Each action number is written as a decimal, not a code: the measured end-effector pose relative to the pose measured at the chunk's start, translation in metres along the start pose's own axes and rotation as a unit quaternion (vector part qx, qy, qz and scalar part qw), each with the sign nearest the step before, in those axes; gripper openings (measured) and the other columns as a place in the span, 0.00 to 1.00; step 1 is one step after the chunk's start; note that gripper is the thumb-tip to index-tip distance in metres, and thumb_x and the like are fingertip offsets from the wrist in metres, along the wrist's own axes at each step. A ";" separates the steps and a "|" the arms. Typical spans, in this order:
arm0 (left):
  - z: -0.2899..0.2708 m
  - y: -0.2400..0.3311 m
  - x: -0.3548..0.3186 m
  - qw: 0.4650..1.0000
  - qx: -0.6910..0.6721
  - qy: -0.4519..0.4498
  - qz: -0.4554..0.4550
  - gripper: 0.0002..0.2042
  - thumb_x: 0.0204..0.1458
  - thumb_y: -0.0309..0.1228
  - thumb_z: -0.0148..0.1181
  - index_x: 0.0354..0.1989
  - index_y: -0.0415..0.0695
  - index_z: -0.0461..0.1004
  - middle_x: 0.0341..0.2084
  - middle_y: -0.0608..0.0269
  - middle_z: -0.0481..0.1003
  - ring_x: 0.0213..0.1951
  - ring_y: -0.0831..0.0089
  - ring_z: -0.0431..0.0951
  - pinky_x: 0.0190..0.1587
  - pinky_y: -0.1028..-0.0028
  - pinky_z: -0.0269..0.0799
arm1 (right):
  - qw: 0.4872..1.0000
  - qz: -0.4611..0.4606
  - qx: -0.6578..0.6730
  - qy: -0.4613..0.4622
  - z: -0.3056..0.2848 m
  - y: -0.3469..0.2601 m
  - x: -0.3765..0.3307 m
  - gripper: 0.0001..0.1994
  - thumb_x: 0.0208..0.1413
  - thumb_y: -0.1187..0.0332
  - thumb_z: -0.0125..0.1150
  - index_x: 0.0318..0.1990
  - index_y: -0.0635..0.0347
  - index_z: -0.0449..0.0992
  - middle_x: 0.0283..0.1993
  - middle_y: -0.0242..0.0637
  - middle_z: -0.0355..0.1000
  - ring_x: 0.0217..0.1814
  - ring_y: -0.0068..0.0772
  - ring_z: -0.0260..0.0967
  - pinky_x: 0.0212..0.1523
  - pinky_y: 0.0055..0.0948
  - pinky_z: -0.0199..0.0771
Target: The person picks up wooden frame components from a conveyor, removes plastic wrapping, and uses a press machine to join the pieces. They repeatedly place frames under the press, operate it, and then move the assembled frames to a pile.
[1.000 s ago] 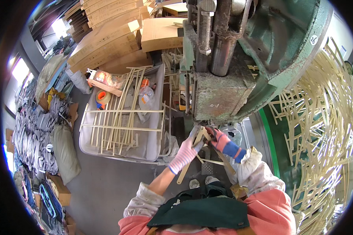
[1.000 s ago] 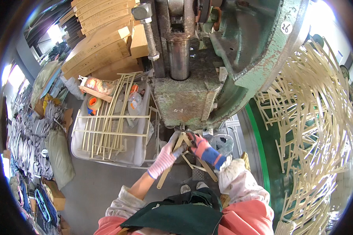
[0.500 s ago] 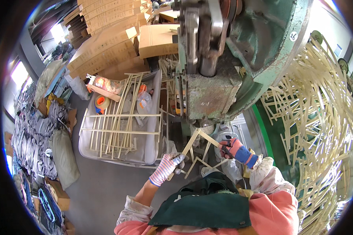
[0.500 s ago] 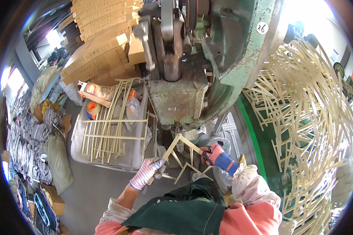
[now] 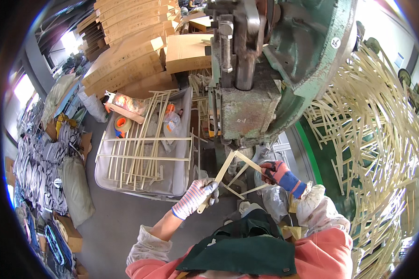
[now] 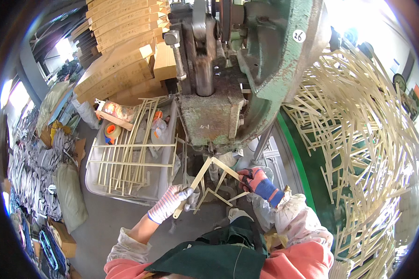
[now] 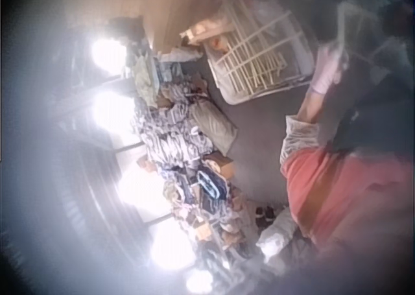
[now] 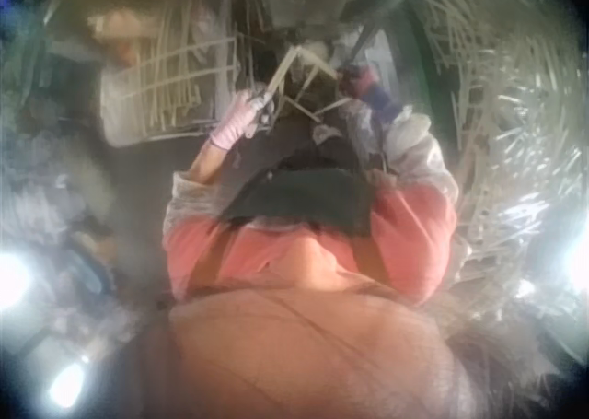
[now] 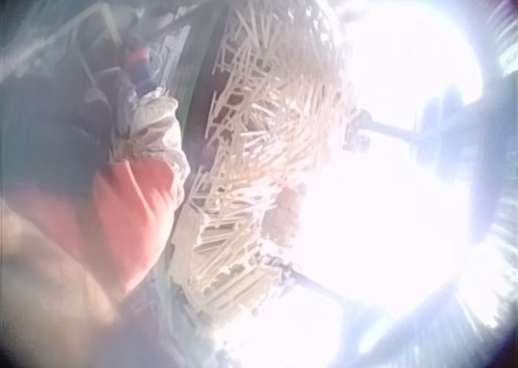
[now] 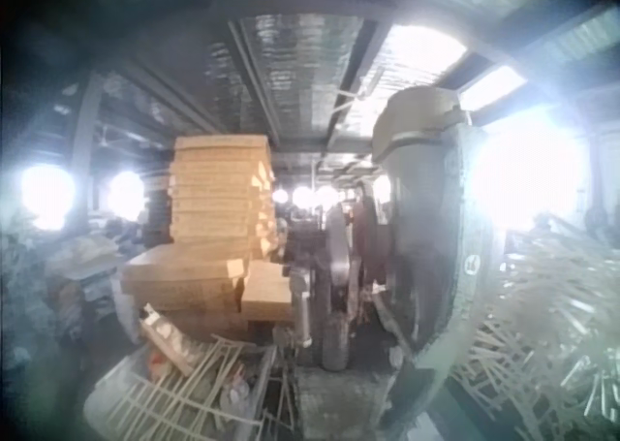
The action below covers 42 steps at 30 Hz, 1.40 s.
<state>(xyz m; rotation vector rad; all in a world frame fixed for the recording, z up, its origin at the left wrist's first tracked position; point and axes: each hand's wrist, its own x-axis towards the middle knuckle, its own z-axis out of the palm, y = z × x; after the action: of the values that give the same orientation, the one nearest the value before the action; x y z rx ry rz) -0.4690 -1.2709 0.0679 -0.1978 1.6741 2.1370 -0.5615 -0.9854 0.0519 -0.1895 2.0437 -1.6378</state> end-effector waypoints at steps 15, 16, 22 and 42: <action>-0.003 0.068 -0.062 0.882 0.453 -0.127 0.031 0.15 0.46 0.35 0.65 0.37 0.36 0.77 0.20 0.63 0.76 0.24 0.85 0.68 0.28 0.75 0.67 | 0.861 -0.302 -0.408 -0.043 -0.063 -0.028 -0.113 0.15 0.42 0.63 0.70 0.35 0.62 0.77 0.22 0.42 0.70 0.22 0.43 0.68 0.24 0.31 0.67; 0.012 0.067 -0.064 0.845 0.501 -0.118 0.146 0.14 0.47 0.36 0.63 0.35 0.37 0.77 0.20 0.54 0.76 0.22 0.77 0.72 0.28 0.73 0.68 | 0.865 -0.275 -0.420 0.000 -0.064 -0.028 -0.123 0.14 0.42 0.63 0.70 0.35 0.62 0.77 0.23 0.43 0.71 0.23 0.43 0.69 0.25 0.31 0.68; 0.084 0.026 -0.069 0.695 0.652 -0.083 0.291 0.20 0.44 0.46 0.64 0.32 0.39 0.76 0.15 0.50 0.72 0.20 0.53 0.75 0.23 0.63 0.70 | 0.768 -0.386 -0.490 0.147 -0.080 0.013 -0.212 0.16 0.35 0.59 0.71 0.28 0.61 0.76 0.19 0.40 0.65 0.18 0.44 0.66 0.17 0.35 0.65; 0.305 -0.126 -0.042 0.659 0.530 -0.057 0.530 0.45 0.37 0.54 0.66 0.59 0.38 0.54 0.52 0.45 0.62 0.53 0.48 0.63 0.58 0.54 0.54 | 0.883 -0.187 0.042 0.428 -0.096 0.091 -0.406 0.14 0.53 0.62 0.62 0.25 0.65 0.78 0.18 0.26 0.68 0.20 0.14 0.61 0.20 0.18 0.60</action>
<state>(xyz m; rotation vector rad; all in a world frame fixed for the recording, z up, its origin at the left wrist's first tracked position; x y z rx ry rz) -0.3367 -0.9658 0.0518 1.5390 2.9962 1.0918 -0.2389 -0.7105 0.1016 0.2396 2.6740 -2.3347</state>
